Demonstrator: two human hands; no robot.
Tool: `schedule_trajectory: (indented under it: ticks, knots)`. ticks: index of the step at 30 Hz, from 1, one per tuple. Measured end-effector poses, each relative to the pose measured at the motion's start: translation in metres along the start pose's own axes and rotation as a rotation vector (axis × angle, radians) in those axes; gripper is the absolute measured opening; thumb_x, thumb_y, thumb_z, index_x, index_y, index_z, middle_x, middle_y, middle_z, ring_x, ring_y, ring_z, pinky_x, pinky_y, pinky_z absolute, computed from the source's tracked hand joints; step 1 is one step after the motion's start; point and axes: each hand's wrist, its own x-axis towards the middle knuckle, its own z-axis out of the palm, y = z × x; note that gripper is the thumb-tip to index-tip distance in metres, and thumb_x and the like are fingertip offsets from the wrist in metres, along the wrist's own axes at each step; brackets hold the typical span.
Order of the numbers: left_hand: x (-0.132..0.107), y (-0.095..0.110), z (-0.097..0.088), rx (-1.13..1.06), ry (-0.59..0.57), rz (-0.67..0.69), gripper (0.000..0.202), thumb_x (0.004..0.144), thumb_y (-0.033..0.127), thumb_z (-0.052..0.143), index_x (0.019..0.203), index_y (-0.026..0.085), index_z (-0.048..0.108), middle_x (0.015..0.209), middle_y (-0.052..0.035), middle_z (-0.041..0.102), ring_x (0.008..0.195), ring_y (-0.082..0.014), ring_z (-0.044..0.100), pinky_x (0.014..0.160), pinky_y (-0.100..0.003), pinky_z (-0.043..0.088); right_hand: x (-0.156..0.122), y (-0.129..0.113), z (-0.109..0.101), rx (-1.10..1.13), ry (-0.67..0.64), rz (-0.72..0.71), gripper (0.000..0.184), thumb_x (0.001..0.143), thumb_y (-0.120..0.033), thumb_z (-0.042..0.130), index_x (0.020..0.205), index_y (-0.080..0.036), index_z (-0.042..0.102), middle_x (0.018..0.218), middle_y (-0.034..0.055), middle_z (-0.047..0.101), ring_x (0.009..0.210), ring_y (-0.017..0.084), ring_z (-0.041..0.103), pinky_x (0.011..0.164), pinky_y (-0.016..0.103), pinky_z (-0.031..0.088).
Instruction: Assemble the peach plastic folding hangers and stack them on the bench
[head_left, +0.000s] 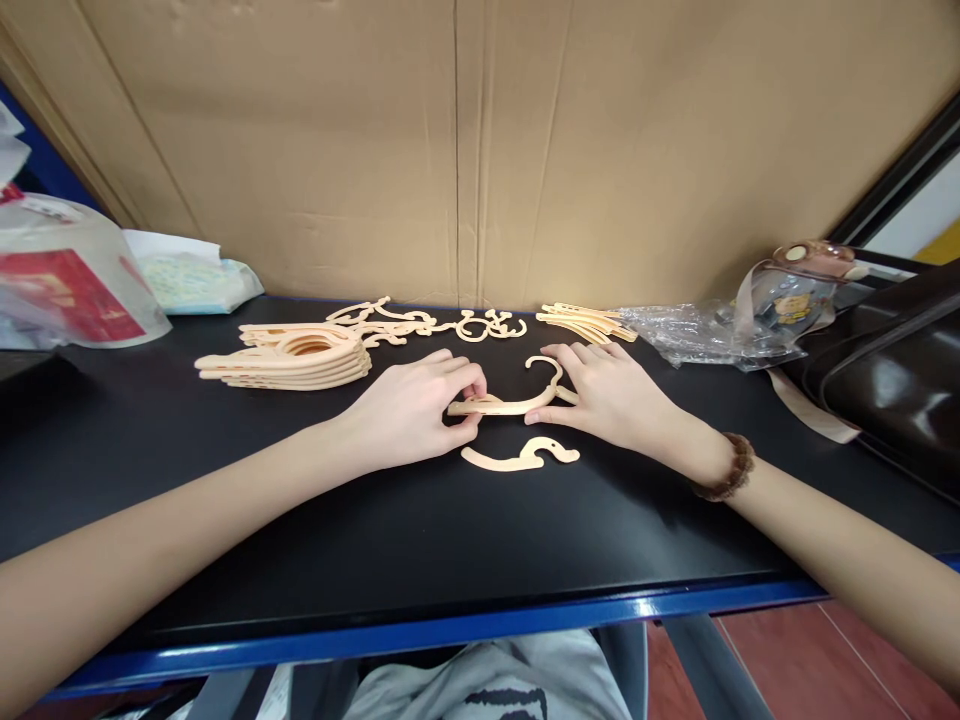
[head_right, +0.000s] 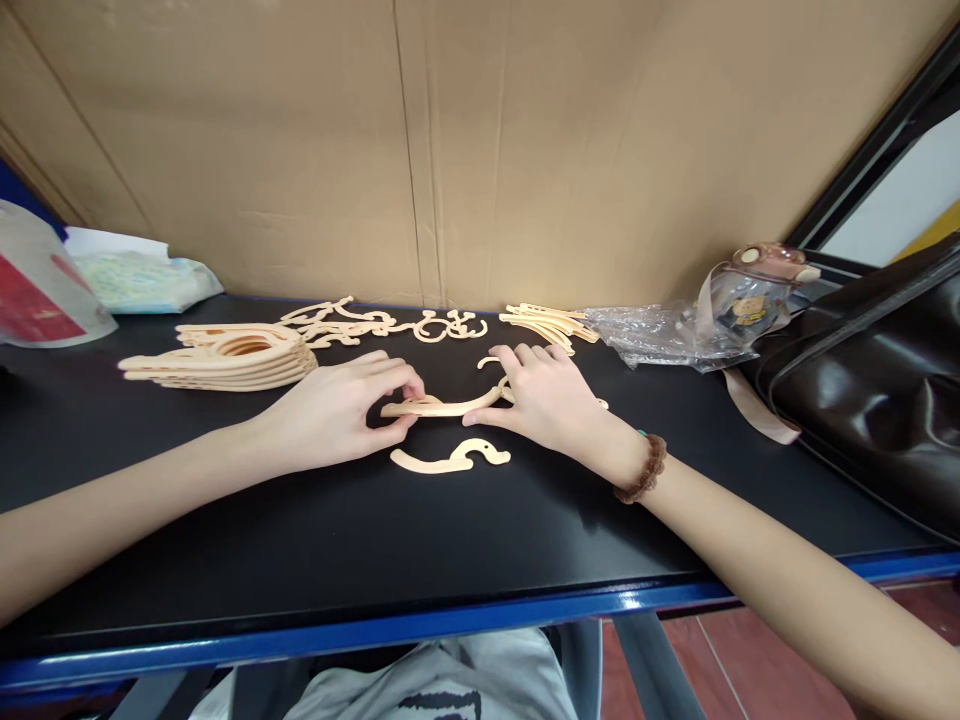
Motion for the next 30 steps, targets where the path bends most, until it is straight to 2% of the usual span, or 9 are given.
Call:
schedule_trajectory:
  ticks: [8,14,21,26,30]
  knots:
    - [0.002,-0.012,0.004,0.028,-0.004,-0.019,0.007,0.079,0.023,0.050,0.085,0.022,0.053,0.085,0.0005,0.059,0.085,-0.0183,0.055,0.061,-0.026,0.039,-0.001,-0.004,-0.004,0.222,-0.120,-0.145,0.063,0.085,-0.065,0.047,0.128,-0.019,0.049,0.112,0.0106,0.063,0.105,0.028,0.056,0.096,0.043,0.036]
    - [0.003,-0.013,0.006,0.036,-0.006,-0.001,0.008,0.079,0.021,0.047,0.085,0.021,0.053,0.088,-0.0002,0.060,0.088,-0.0185,0.053,0.066,-0.027,0.042,-0.002,-0.009,-0.007,0.362,-0.134,-0.210,0.062,0.087,-0.062,0.048,0.131,-0.019,0.046,0.118,0.0110,0.061,0.110,0.028,0.054,0.096,0.044,0.037]
    - [0.003,-0.014,0.005,0.054,-0.009,0.003,0.011,0.082,0.022,0.044,0.087,0.021,0.054,0.092,-0.0015,0.061,0.091,-0.0201,0.053,0.071,-0.030,0.044,-0.002,-0.015,-0.012,0.429,-0.140,-0.239,0.043,0.097,-0.045,0.040,0.131,-0.019,0.047,0.122,0.0094,0.060,0.113,0.025,0.052,0.097,0.043,0.038]
    - [0.005,-0.018,0.007,0.104,0.015,-0.063,0.014,0.082,0.018,0.043,0.090,0.021,0.055,0.096,-0.0033,0.061,0.096,-0.0220,0.054,0.073,-0.032,0.046,-0.002,-0.015,-0.013,0.482,-0.170,-0.248,0.040,0.099,-0.040,0.038,0.133,-0.022,0.046,0.121,0.0075,0.061,0.112,0.023,0.053,0.097,0.041,0.039]
    - [0.004,-0.017,0.006,0.168,0.034,-0.118,0.021,0.086,0.015,0.036,0.091,0.019,0.056,0.097,-0.0060,0.061,0.099,-0.0241,0.054,0.077,-0.035,0.047,-0.002,-0.018,-0.014,0.512,-0.158,-0.294,0.043,0.096,-0.042,0.045,0.134,-0.022,0.045,0.123,0.0077,0.060,0.111,0.022,0.053,0.097,0.038,0.038]
